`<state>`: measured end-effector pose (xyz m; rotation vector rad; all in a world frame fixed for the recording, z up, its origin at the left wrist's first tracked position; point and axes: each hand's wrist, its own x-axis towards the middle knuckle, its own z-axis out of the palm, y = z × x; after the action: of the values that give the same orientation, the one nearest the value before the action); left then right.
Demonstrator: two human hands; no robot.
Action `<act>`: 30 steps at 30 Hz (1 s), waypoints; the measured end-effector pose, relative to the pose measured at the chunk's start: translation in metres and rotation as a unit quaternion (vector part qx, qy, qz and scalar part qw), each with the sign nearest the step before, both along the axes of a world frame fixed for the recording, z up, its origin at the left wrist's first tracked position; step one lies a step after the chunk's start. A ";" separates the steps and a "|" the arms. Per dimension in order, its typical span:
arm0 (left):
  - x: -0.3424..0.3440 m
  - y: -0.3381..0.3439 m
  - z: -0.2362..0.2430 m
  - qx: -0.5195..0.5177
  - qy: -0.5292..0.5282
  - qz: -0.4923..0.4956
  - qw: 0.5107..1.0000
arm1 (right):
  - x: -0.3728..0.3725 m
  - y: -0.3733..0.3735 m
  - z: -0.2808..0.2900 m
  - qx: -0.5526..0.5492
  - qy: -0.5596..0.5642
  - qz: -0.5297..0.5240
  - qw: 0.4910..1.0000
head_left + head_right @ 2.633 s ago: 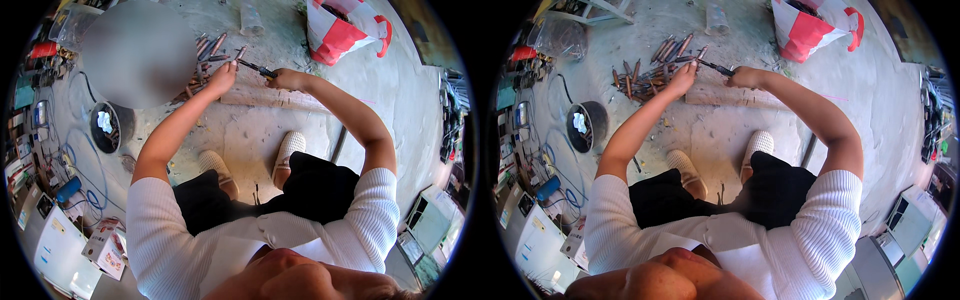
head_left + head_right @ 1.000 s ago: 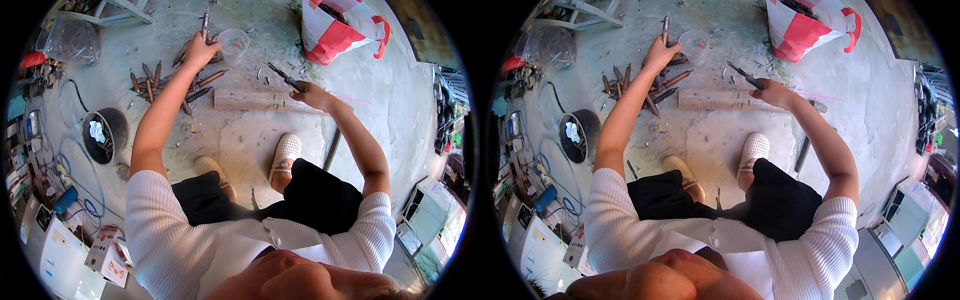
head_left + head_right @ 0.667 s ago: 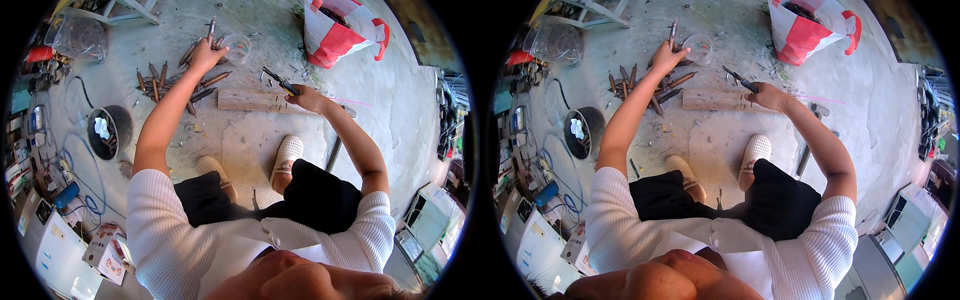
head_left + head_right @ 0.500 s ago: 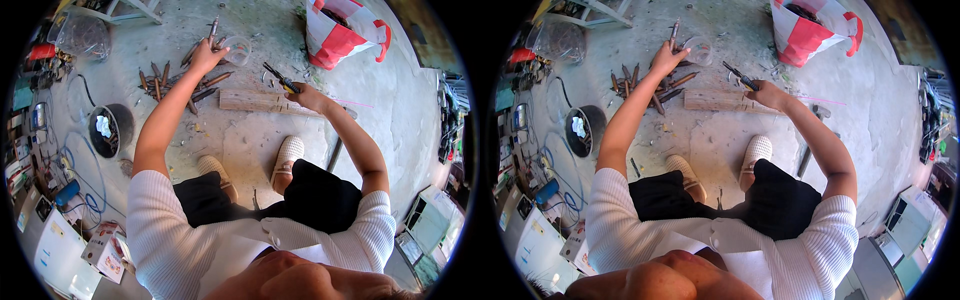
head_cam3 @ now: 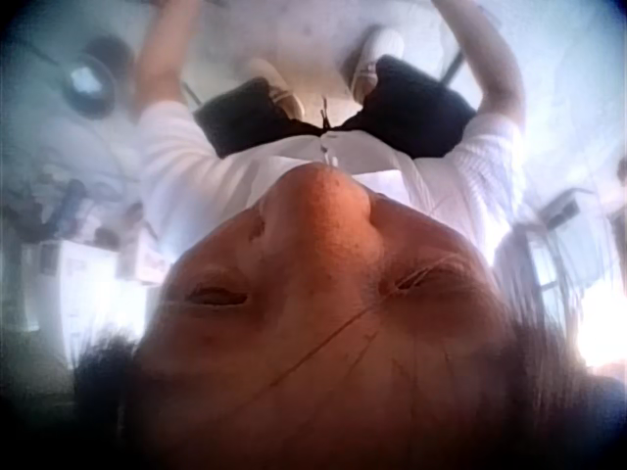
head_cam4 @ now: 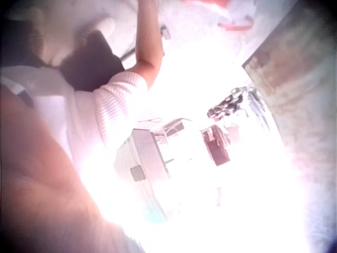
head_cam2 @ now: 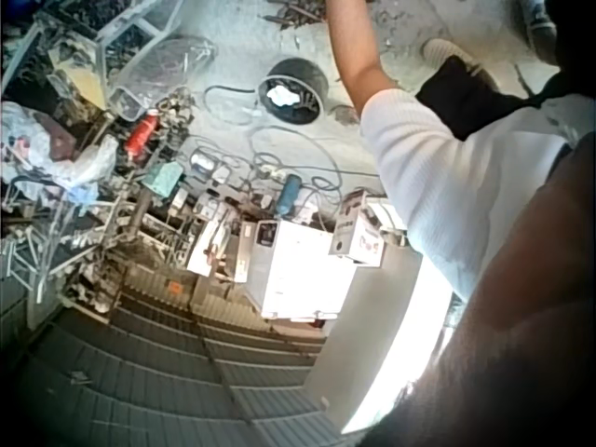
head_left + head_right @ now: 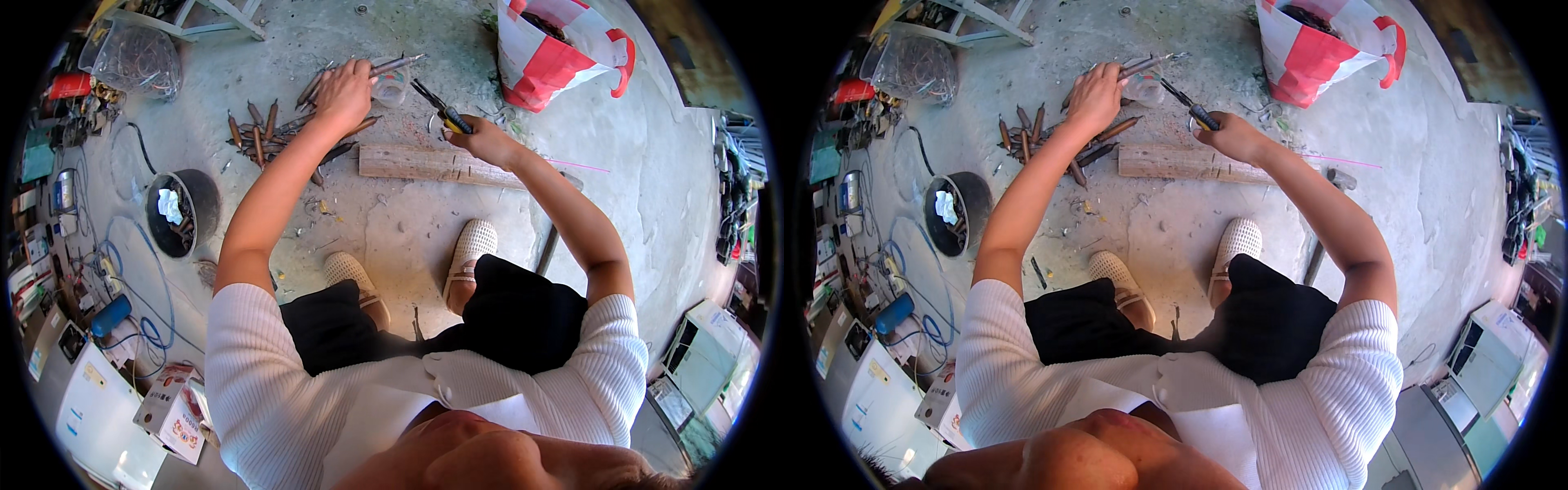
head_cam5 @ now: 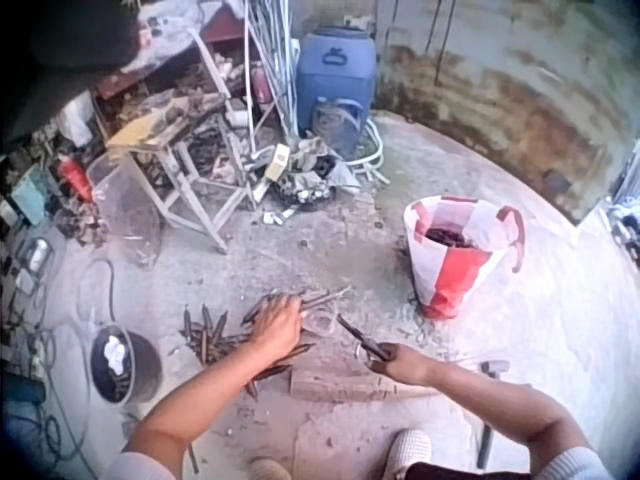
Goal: The person uses pliers to strip insulation and remove small parts from copper components, handling them over a piece of wood on a workshop floor.
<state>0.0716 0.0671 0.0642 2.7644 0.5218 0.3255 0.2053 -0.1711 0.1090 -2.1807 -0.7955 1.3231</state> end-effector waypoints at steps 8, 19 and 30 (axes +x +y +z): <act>0.002 0.000 -0.002 -0.103 0.053 0.031 0.993 | -0.002 0.011 -0.004 0.064 -0.005 -0.045 0.997; 0.001 0.012 -0.003 -0.670 0.034 0.040 0.740 | -0.005 0.026 -0.011 0.023 -0.001 -0.014 1.000; -0.001 0.003 0.004 -0.607 0.033 0.072 0.791 | -0.005 0.040 0.005 -0.019 -0.007 0.013 1.000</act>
<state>0.0710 0.0705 0.0678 1.4736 0.6409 -0.0920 0.2005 -0.1315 0.1139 -2.2177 -0.8128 1.3484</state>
